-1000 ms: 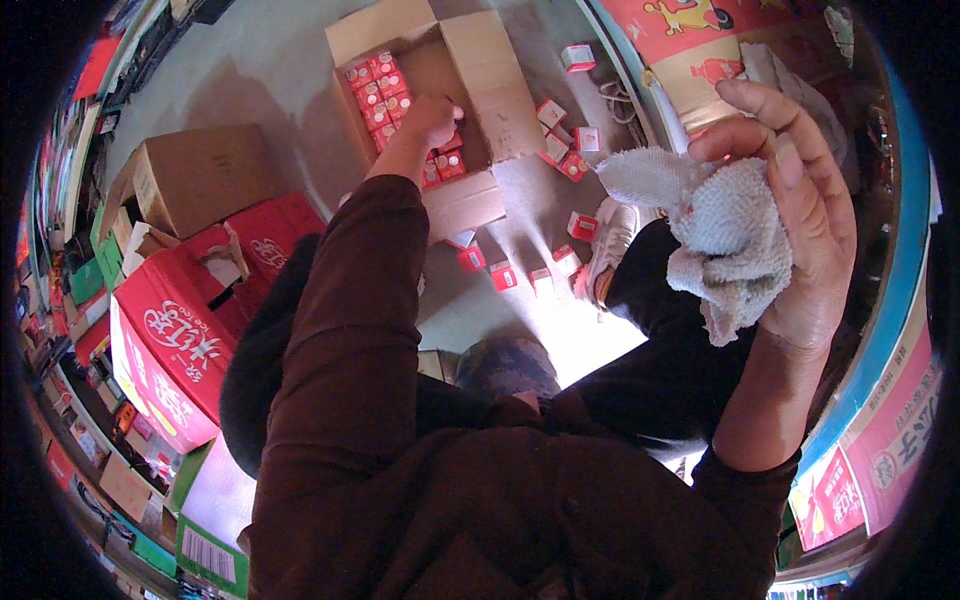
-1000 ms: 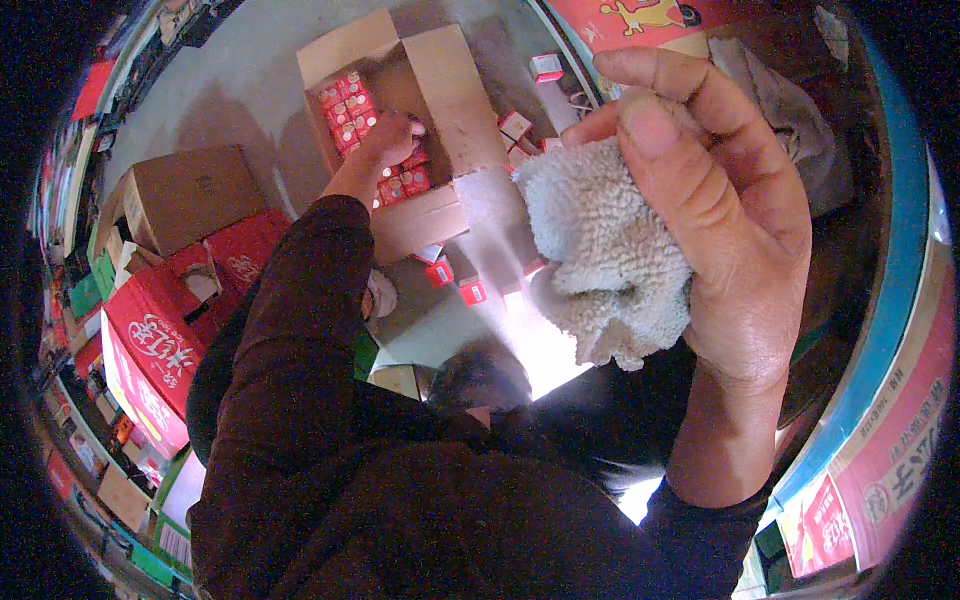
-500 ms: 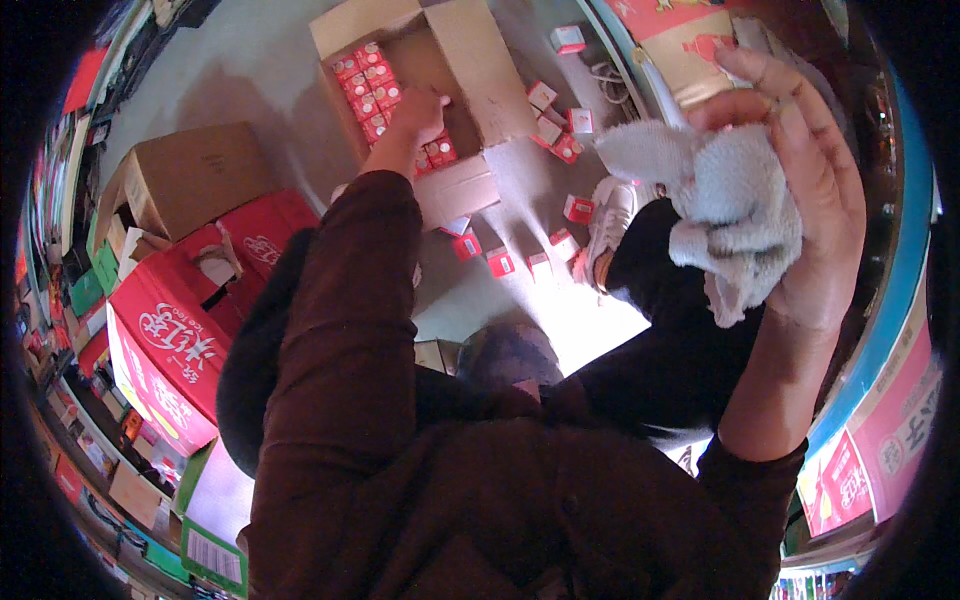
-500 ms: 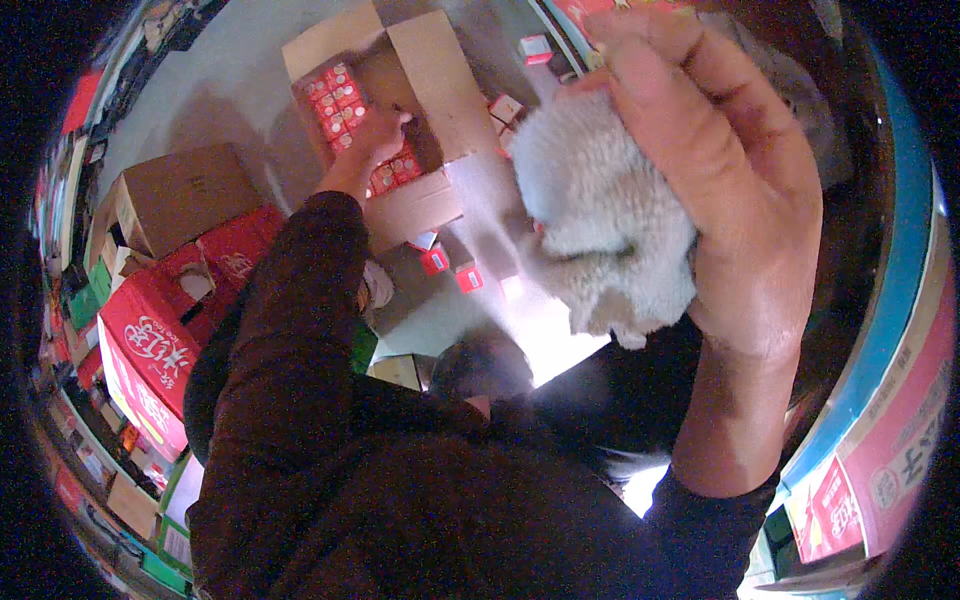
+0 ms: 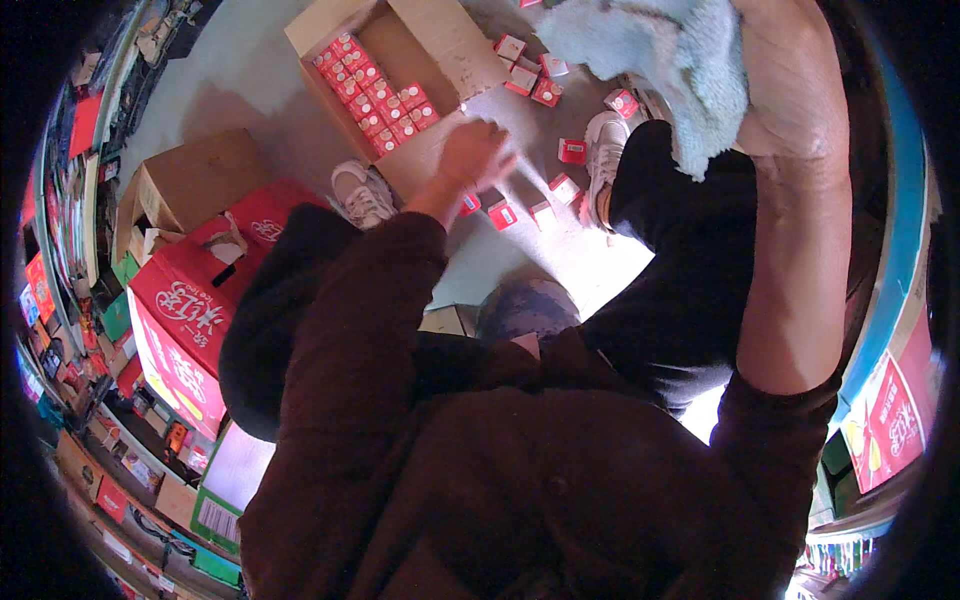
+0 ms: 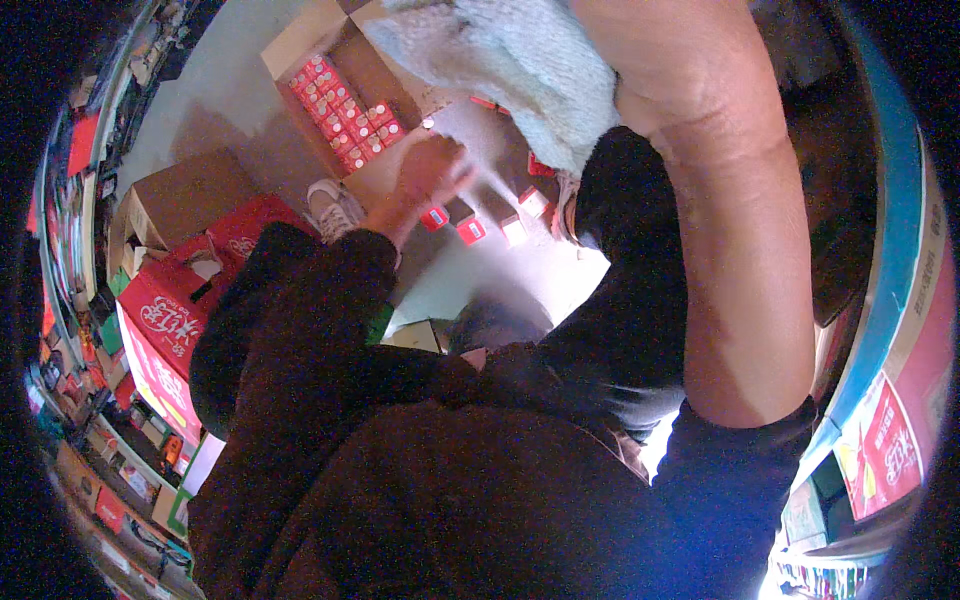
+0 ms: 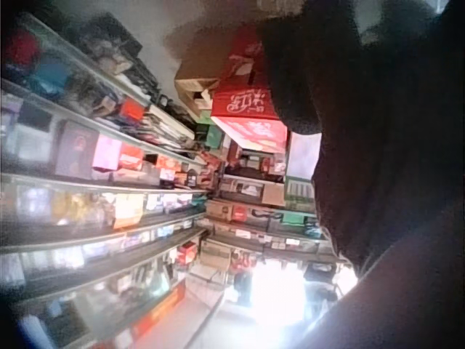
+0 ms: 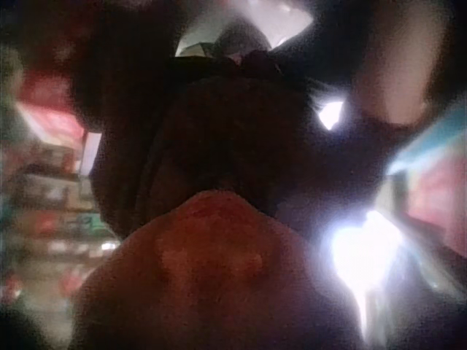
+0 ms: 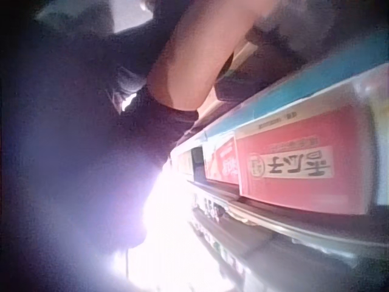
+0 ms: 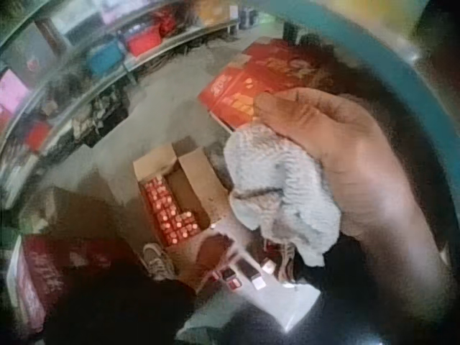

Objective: The person sits on the floor and repeatedly wipes small red-and-white boxes with a white cloth, then places them into a cardboard box. The person handles the boxes one at a time, wiping each before stacking them inside the larger box.

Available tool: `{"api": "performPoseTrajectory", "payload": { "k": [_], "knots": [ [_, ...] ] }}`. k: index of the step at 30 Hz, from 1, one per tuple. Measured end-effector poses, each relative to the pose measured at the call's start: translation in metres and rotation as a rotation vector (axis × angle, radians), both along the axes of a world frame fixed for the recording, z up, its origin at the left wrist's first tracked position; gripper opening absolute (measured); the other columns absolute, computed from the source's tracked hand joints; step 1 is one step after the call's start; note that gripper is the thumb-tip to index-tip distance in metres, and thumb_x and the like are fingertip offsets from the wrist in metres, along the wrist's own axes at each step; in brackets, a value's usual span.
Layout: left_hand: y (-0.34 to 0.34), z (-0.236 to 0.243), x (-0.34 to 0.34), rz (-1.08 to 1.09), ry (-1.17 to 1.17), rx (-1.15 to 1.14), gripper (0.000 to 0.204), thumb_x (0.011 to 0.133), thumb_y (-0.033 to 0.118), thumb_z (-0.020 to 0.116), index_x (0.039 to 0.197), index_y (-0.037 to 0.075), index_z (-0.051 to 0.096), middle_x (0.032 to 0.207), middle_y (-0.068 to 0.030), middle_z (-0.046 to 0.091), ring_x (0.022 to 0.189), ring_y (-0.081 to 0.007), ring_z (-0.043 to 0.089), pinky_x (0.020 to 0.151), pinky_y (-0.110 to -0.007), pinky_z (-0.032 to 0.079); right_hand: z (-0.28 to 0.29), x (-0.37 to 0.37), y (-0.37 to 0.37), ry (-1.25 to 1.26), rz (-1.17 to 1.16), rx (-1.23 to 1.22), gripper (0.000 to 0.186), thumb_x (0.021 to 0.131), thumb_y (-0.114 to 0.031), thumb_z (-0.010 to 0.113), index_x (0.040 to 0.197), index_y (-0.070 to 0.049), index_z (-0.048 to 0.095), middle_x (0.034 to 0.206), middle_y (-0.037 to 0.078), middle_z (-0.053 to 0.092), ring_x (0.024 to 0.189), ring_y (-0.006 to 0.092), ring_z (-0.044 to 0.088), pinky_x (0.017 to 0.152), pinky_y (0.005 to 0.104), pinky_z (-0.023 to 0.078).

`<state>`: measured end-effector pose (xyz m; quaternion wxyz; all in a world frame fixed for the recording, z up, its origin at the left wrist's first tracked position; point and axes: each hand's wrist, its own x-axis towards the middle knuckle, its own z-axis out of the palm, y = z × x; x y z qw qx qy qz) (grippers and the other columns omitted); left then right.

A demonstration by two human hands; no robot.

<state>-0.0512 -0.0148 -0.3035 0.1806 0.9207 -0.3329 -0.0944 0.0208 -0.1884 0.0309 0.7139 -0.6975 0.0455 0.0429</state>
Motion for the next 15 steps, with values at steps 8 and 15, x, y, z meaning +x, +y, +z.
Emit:
{"api": "performPoseTrajectory", "payload": {
  "k": [8, 15],
  "knots": [
    [-0.017, -0.020, -0.096, -0.046, 0.316, 0.341, 0.049, 0.064, 0.045, 0.077, 0.087, 0.005, 0.061, 0.085, -0.0111, 0.062, 0.084, -0.0254, 0.062, 0.072, -0.037, 0.051, 0.004, -0.003, -0.021, 0.030, 0.092, 0.199, 0.029, 0.089, -0.028, 0.059, 0.101, -0.001, 0.060, 0.083, 0.009, 0.066, 0.070, 0.0146, 0.063, 0.062, 0.0263, 0.051],
    [-0.022, -0.044, -0.108, -0.062, 0.298, 0.458, 0.037, 0.067, 0.036, 0.075, 0.087, 0.008, 0.062, 0.085, -0.0103, 0.063, 0.083, -0.0243, 0.063, 0.067, -0.034, 0.051, 0.002, -0.002, -0.034, 0.029, 0.057, 0.202, 0.032, 0.090, -0.032, 0.055, 0.104, -0.003, 0.060, 0.086, 0.010, 0.065, 0.075, 0.0178, 0.063, 0.067, 0.0303, 0.050]
  ]
}}
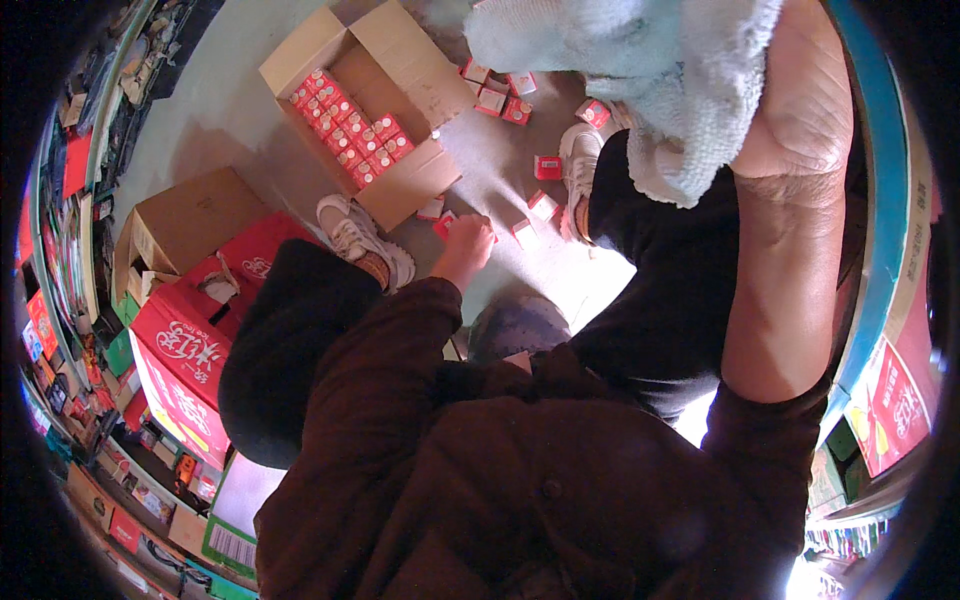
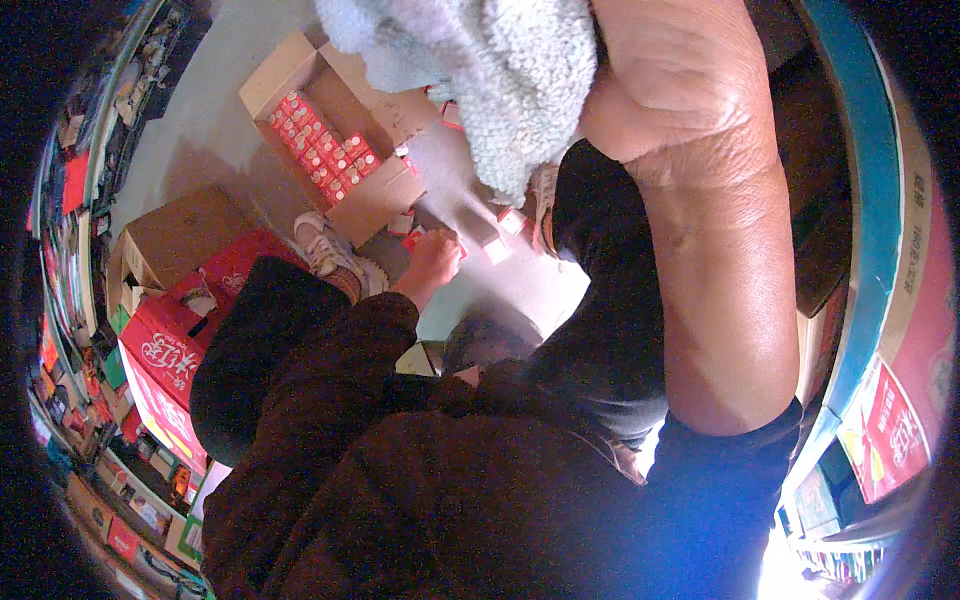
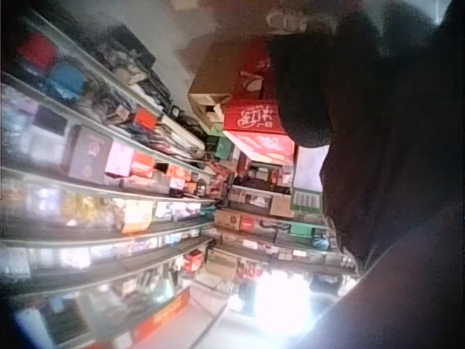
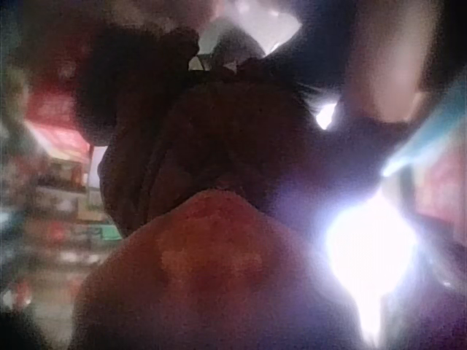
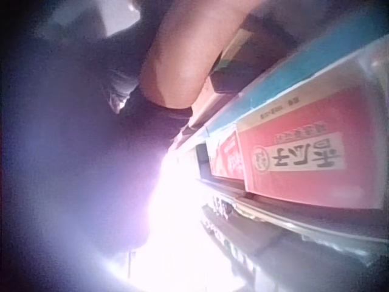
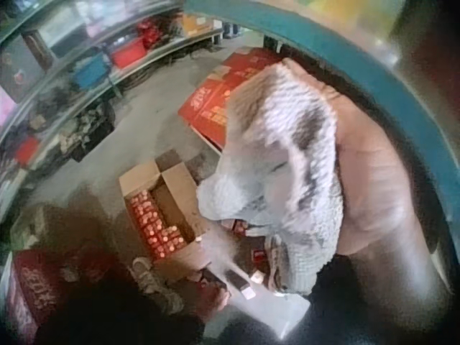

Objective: The person sits on the floor and repeatedly wipes small red-and-white boxes with a white cloth, then places them into a cardboard box. The person handles the boxes one at a time, wiping each before stacking them inside the larger box.

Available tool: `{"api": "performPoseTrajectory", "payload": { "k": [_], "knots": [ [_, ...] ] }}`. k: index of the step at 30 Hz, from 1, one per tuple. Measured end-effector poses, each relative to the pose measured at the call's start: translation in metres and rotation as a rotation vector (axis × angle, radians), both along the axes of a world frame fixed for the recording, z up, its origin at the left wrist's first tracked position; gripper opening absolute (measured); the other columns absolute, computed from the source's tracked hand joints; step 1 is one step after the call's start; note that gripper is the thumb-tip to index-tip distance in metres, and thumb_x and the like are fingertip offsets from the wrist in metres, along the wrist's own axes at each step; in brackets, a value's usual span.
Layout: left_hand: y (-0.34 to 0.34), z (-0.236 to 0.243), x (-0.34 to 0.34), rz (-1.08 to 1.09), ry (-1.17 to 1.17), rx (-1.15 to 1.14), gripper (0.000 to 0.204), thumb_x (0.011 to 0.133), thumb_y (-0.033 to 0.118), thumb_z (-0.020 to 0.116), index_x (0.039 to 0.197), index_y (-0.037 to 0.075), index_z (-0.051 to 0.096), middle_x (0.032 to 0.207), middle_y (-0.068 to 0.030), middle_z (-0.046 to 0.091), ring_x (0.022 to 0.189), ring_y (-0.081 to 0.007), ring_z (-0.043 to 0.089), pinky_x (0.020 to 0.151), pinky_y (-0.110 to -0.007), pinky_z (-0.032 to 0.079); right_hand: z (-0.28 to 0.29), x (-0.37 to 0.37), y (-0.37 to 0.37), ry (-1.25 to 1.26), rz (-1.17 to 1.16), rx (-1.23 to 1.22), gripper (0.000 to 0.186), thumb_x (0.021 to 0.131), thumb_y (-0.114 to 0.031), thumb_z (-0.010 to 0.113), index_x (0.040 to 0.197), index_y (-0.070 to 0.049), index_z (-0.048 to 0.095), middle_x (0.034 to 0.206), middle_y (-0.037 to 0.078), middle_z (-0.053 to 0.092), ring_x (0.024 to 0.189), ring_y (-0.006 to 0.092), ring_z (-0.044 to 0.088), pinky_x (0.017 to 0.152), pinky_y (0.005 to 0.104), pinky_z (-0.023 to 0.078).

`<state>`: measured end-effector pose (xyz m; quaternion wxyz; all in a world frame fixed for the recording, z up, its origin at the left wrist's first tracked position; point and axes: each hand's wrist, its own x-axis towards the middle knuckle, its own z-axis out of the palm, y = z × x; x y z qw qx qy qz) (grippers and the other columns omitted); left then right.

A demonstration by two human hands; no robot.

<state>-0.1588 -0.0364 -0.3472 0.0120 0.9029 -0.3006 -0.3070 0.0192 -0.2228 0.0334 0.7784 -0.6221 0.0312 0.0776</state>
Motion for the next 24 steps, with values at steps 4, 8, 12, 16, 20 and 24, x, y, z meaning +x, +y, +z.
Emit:
{"api": "performPoseTrajectory", "payload": {
  "k": [4, 8, 12, 16, 20, 24],
  "knots": [
    [-0.005, 0.005, 0.008, 0.091, 0.041, -0.035, 0.033, 0.071, 0.028, 0.069, 0.092, 0.005, 0.058, 0.088, -0.0128, 0.062, 0.086, -0.0275, 0.063, 0.069, -0.039, 0.053, 0.000, 0.002, -0.002, -0.020, -0.030, 0.055, 0.034, 0.091, -0.034, 0.053, 0.105, -0.004, 0.059, 0.087, 0.010, 0.065, 0.077, 0.0196, 0.063, 0.070, 0.0326, 0.050],
    [-0.012, 0.035, 0.041, 0.286, 0.034, -0.220, 0.044, 0.070, 0.027, 0.070, 0.103, 0.005, 0.052, 0.098, -0.0161, 0.058, 0.087, -0.0319, 0.061, 0.072, -0.043, 0.052, 0.000, 0.007, -0.011, -0.057, -0.094, 0.199, 0.036, 0.092, -0.037, 0.051, 0.107, -0.005, 0.059, 0.089, 0.010, 0.065, 0.080, 0.0215, 0.063, 0.072, 0.0349, 0.050],
    [-0.014, 0.089, 0.091, 0.449, -0.094, -0.629, 0.045, 0.068, 0.019, 0.073, 0.105, 0.004, 0.052, 0.095, -0.0153, 0.057, 0.088, -0.0299, 0.060, 0.074, -0.041, 0.050, 0.001, 0.015, -0.025, -0.091, -0.163, 0.447, 0.038, 0.092, -0.039, 0.049, 0.108, -0.006, 0.059, 0.091, 0.011, 0.065, 0.083, 0.0233, 0.063, 0.075, 0.0372, 0.050],
    [-0.013, 0.171, 0.133, 0.578, -0.216, -0.999, 0.049, 0.071, 0.000, 0.072, 0.114, 0.003, 0.052, 0.096, -0.0060, 0.059, 0.081, -0.0116, 0.058, 0.060, -0.025, 0.049, 0.010, 0.019, -0.034, -0.078, -0.296, 0.593, 0.042, 0.094, -0.041, 0.044, 0.115, -0.007, 0.057, 0.100, 0.009, 0.064, 0.091, 0.0247, 0.061, 0.085, 0.0396, 0.047],
    [-0.003, 0.260, 0.159, 0.659, -0.142, -1.274, 0.049, 0.074, -0.008, 0.066, 0.118, 0.004, 0.049, 0.102, -0.0018, 0.058, 0.088, -0.0094, 0.057, 0.067, -0.023, 0.048, 0.021, 0.019, -0.036, 0.028, -0.473, 0.634, 0.044, 0.095, -0.047, 0.039, 0.110, -0.011, 0.060, 0.107, 0.006, 0.064, 0.102, 0.0274, 0.058, 0.096, 0.0451, 0.041],
    [0.011, 0.330, 0.162, 0.645, -0.192, -1.208, 0.051, 0.071, 0.001, 0.074, 0.116, 0.001, 0.050, 0.101, -0.0072, 0.058, 0.085, -0.0119, 0.059, 0.067, -0.026, 0.051, 0.025, 0.012, -0.018, 0.064, -0.303, 0.611, 0.044, 0.090, -0.050, 0.049, 0.106, -0.010, 0.060, 0.101, 0.007, 0.065, 0.094, 0.0237, 0.062, 0.085, 0.0413, 0.048]
  ]
}}
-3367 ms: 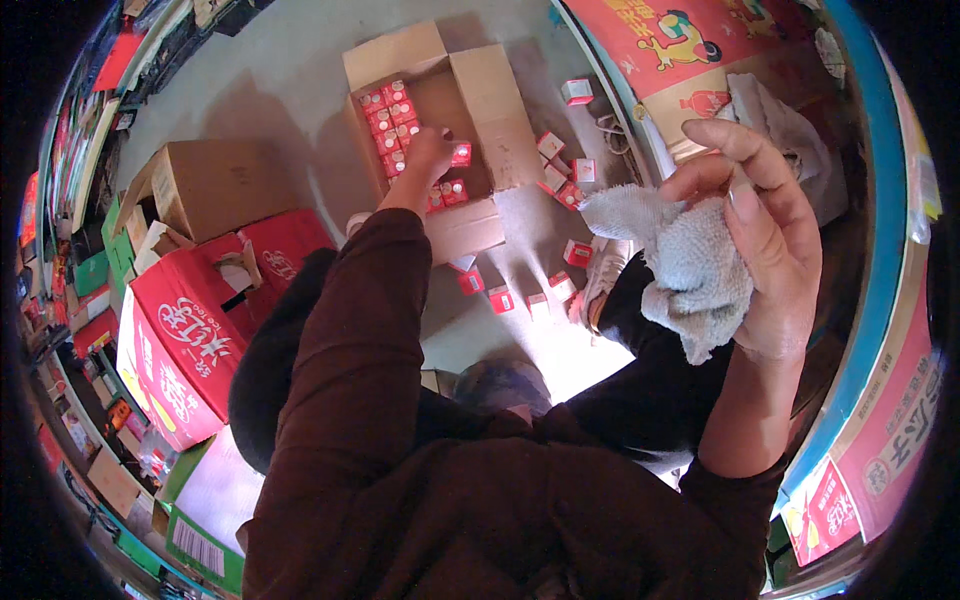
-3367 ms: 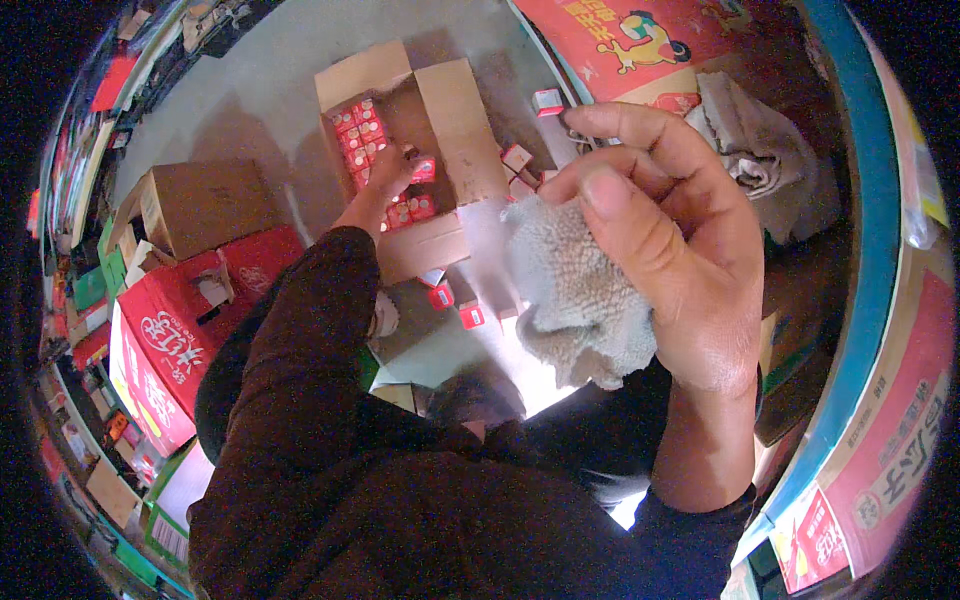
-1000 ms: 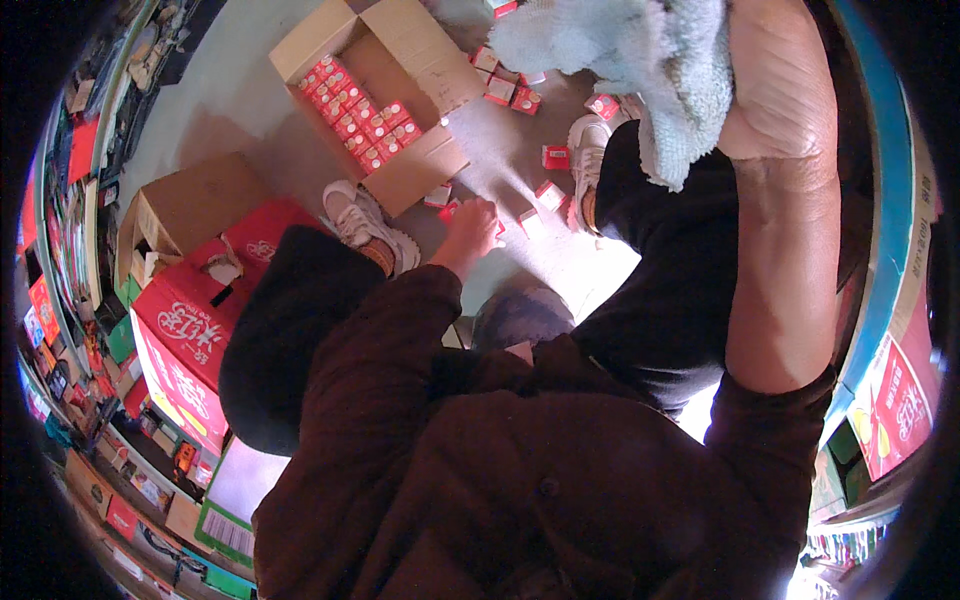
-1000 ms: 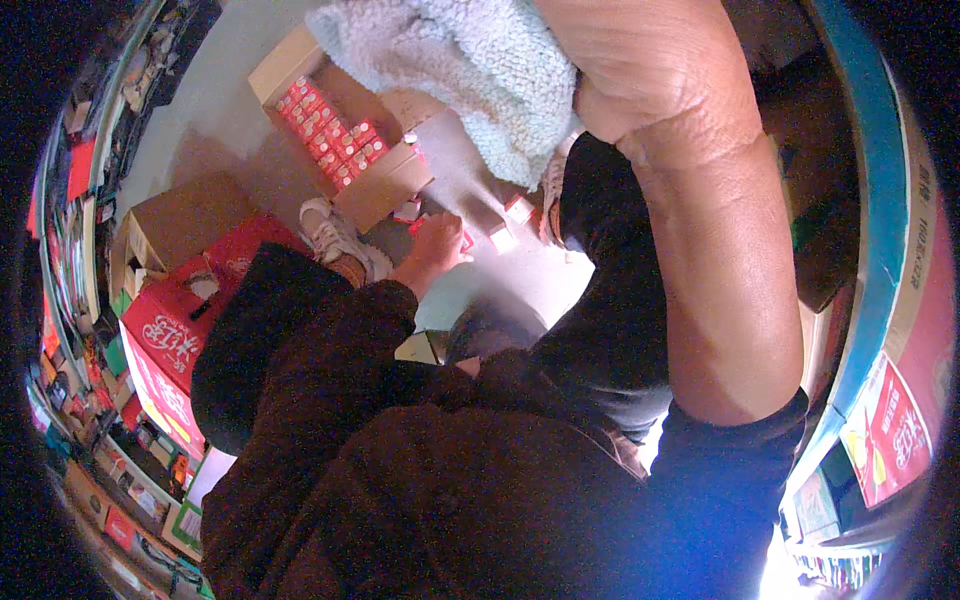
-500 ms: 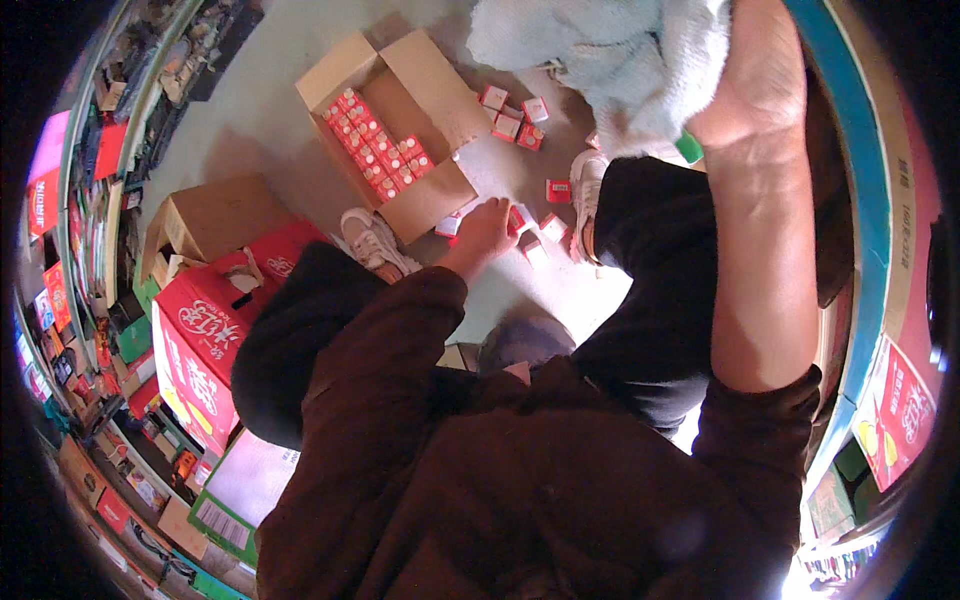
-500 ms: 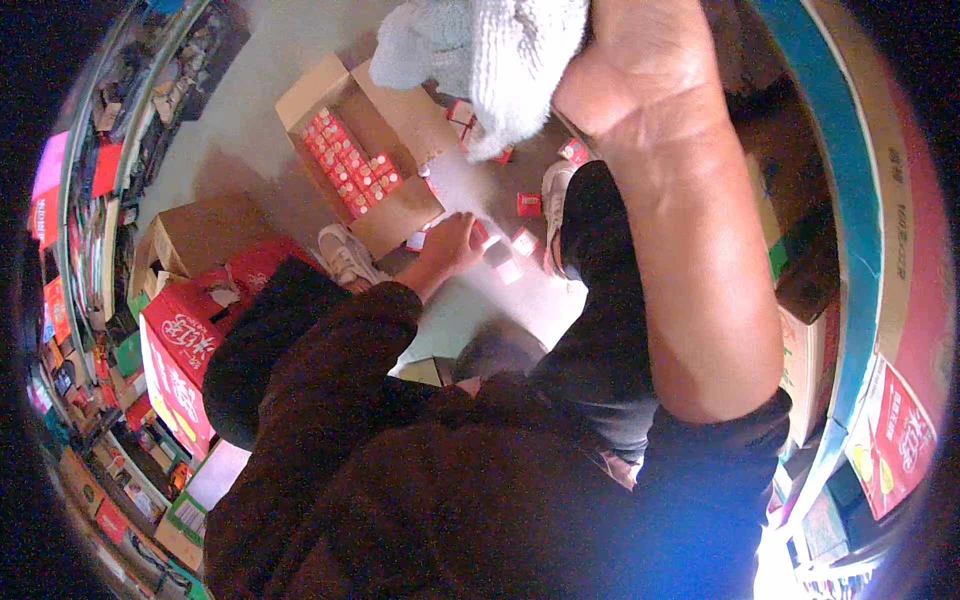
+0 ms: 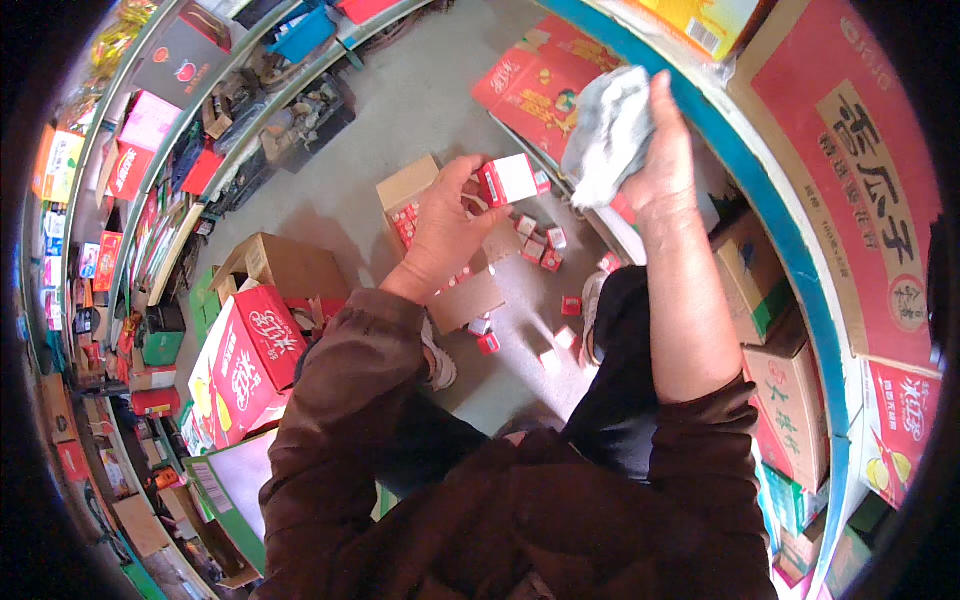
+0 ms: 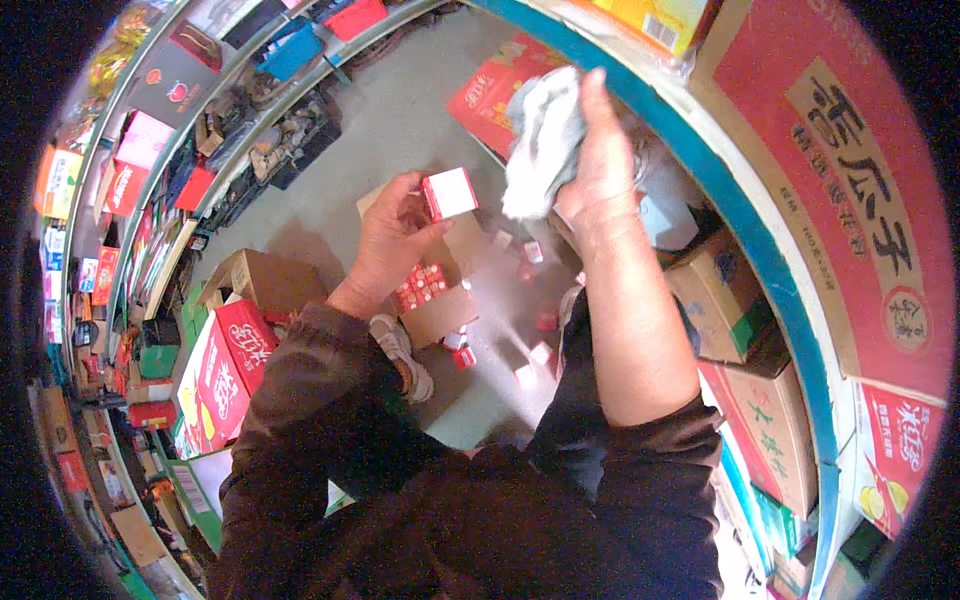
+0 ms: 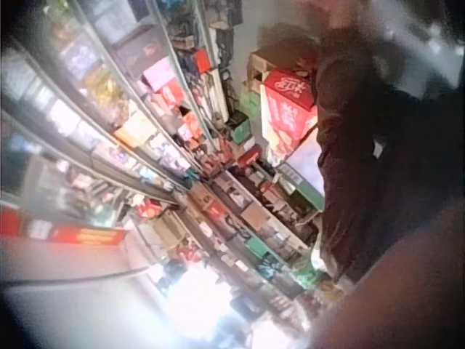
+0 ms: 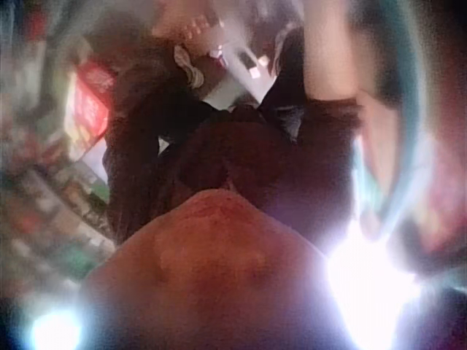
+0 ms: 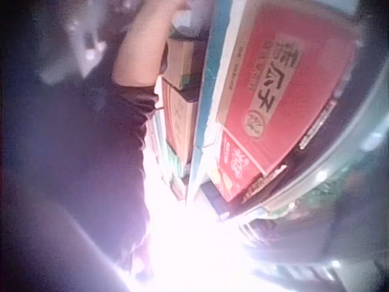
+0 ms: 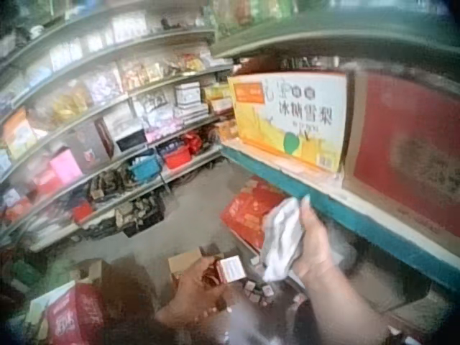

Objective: The person sits on the floor and repeatedly wipes small red-and-white boxes with a white cloth, then places them into a cardboard box. The person handles the boxes one at a time, wiping each before stacking them inside the larger box.

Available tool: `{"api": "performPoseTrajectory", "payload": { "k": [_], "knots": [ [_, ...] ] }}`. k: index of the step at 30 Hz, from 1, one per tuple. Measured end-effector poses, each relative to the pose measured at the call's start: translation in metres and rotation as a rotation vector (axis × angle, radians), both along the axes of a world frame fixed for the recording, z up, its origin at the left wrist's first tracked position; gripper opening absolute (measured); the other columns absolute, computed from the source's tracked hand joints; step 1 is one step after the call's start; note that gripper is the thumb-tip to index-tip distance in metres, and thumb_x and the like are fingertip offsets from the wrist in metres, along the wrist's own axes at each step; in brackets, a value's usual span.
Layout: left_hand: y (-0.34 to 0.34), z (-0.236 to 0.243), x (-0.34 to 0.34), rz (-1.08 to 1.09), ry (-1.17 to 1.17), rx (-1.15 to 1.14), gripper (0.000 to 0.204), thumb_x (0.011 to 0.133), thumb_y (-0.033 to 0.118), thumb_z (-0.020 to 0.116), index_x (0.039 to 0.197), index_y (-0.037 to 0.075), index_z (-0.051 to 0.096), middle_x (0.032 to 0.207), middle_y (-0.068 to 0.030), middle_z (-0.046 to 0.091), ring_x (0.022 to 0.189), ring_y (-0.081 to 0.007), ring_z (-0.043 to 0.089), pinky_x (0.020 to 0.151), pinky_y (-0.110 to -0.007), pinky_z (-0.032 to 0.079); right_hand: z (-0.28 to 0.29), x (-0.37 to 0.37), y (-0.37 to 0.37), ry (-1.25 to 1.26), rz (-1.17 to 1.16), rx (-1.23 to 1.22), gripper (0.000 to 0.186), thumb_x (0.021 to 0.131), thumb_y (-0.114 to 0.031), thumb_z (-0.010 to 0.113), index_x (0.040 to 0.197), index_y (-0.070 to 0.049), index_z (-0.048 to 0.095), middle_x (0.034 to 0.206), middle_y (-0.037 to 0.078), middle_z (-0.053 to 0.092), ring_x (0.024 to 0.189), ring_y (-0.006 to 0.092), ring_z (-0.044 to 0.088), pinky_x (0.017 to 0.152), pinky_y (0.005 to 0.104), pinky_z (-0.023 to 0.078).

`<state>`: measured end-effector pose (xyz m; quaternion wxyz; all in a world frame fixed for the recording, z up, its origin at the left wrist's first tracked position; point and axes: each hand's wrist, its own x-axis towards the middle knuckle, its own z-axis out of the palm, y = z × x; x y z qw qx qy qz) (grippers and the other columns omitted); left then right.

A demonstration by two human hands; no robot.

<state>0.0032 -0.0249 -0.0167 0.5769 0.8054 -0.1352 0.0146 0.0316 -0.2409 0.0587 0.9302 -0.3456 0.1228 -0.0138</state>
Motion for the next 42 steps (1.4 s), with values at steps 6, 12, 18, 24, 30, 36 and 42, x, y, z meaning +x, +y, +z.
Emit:
{"api": "performPoseTrajectory", "payload": {
  "k": [6, 12, 18, 24, 30, 36, 42],
  "knots": [
    [0.004, 0.030, -0.016, 0.028, 0.197, -0.081, 0.050, 0.070, -0.002, 0.071, 0.116, 0.000, 0.051, 0.097, -0.0083, 0.061, 0.081, -0.0137, 0.062, 0.071, -0.026, 0.051, -0.010, -0.021, 0.042, -0.152, 0.223, -0.583, 0.054, 0.083, -0.037, 0.067, 0.122, -0.004, 0.051, 0.109, 0.008, 0.061, 0.103, 0.0192, 0.058, 0.090, 0.0333, 0.046],
    [0.000, 0.014, -0.005, 0.058, 0.103, -0.151, 0.045, 0.065, -0.001, 0.071, 0.108, 0.000, 0.057, 0.095, -0.0110, 0.063, 0.075, -0.0150, 0.065, 0.067, -0.027, 0.053, -0.017, -0.018, 0.039, -0.398, 0.534, -0.929, 0.057, 0.075, -0.032, 0.076, 0.120, -0.005, 0.053, 0.108, 0.007, 0.059, 0.103, 0.0158, 0.054, 0.092, 0.0305, 0.042],
    [0.004, 0.022, -0.010, 0.162, -0.036, -0.083, 0.043, 0.062, -0.003, 0.072, 0.104, -0.001, 0.059, 0.093, -0.0114, 0.062, 0.077, -0.0163, 0.066, 0.069, -0.027, 0.055, -0.028, -0.011, 0.057, -0.366, 0.342, -0.967, 0.046, 0.077, -0.008, 0.074, 0.117, -0.003, 0.053, 0.100, 0.005, 0.062, 0.093, 0.0105, 0.056, 0.083, 0.0258, 0.046],
    [0.003, 0.026, -0.012, 0.151, -0.067, -0.184, 0.043, 0.067, -0.006, 0.071, 0.107, -0.002, 0.058, 0.097, -0.0108, 0.061, 0.081, -0.0159, 0.065, 0.071, -0.026, 0.056, -0.040, -0.002, 0.072, -0.414, 0.034, -1.222, 0.037, 0.079, -0.007, 0.072, 0.111, -0.002, 0.053, 0.095, 0.005, 0.063, 0.088, 0.0109, 0.059, 0.078, 0.0261, 0.049],
    [0.006, 0.027, -0.011, 0.062, 0.143, -0.306, 0.054, 0.075, -0.009, 0.066, 0.125, -0.001, 0.048, 0.115, -0.0069, 0.058, 0.099, -0.0133, 0.059, 0.086, -0.028, 0.050, -0.042, 0.001, 0.074, -0.292, 0.002, -0.931, 0.032, 0.080, -0.003, 0.069, 0.108, -0.003, 0.054, 0.095, 0.003, 0.062, 0.088, 0.0099, 0.059, 0.077, 0.0244, 0.049],
    [0.006, 0.032, -0.008, -0.061, 0.238, -0.517, 0.059, 0.078, 0.003, 0.071, 0.130, 0.000, 0.044, 0.116, -0.0076, 0.058, 0.103, -0.0146, 0.056, 0.091, -0.030, 0.046, -0.036, 0.003, 0.069, -0.306, -0.066, -0.851, 0.031, 0.080, -0.001, 0.068, 0.107, -0.004, 0.054, 0.095, 0.003, 0.061, 0.087, 0.0097, 0.058, 0.077, 0.0240, 0.048],
    [0.003, 0.036, -0.012, -0.014, 0.397, -0.624, 0.052, 0.078, 0.013, 0.074, 0.121, -0.003, 0.049, 0.107, -0.0086, 0.060, 0.095, -0.0136, 0.057, 0.086, -0.028, 0.047, -0.034, -0.007, 0.068, -0.493, -0.133, -1.190, 0.034, 0.074, 0.001, 0.068, 0.104, -0.006, 0.053, 0.092, 0.003, 0.061, 0.087, 0.0105, 0.058, 0.077, 0.0254, 0.049]
  ]
}}
